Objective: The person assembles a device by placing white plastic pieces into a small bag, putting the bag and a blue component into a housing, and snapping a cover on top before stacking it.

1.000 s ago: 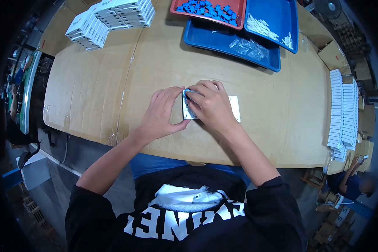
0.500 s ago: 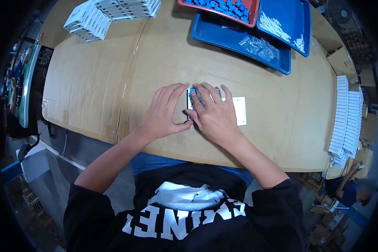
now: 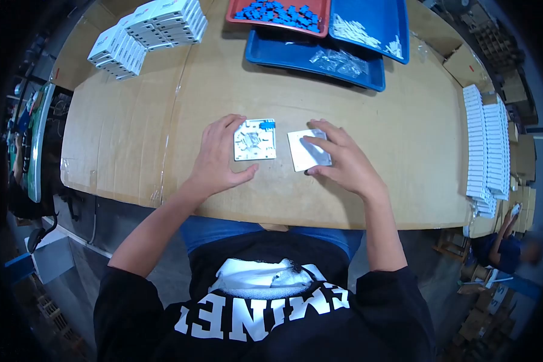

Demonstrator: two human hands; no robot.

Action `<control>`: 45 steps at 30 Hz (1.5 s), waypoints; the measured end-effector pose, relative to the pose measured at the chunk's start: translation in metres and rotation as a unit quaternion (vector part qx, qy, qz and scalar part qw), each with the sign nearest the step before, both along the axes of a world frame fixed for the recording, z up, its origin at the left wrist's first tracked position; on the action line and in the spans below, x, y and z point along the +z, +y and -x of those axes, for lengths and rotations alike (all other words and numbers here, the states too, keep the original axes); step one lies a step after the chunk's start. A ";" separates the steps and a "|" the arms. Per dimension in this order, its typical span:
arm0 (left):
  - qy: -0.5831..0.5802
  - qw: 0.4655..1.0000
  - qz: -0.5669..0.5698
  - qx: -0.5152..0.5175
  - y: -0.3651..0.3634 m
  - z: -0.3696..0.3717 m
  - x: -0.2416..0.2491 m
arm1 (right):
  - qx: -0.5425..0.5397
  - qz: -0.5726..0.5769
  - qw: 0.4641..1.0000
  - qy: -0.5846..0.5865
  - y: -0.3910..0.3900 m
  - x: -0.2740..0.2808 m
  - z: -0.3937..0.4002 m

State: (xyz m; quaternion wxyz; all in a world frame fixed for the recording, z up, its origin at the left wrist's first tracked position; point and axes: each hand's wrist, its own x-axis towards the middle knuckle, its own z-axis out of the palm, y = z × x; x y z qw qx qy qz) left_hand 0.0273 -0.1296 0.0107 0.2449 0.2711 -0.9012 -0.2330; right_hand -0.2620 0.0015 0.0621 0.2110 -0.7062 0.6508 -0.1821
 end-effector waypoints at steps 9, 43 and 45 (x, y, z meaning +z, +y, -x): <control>0.006 1.000 0.007 -0.010 0.005 0.001 -0.004 | 0.004 0.009 1.000 0.020 0.009 -0.008 -0.002; 0.478 0.357 -0.803 0.011 0.122 0.015 0.017 | -0.244 0.172 0.949 0.097 0.037 -0.054 -0.027; 0.483 0.339 -0.807 0.009 0.120 0.014 0.022 | -0.217 0.183 0.959 0.021 0.035 -0.039 -0.018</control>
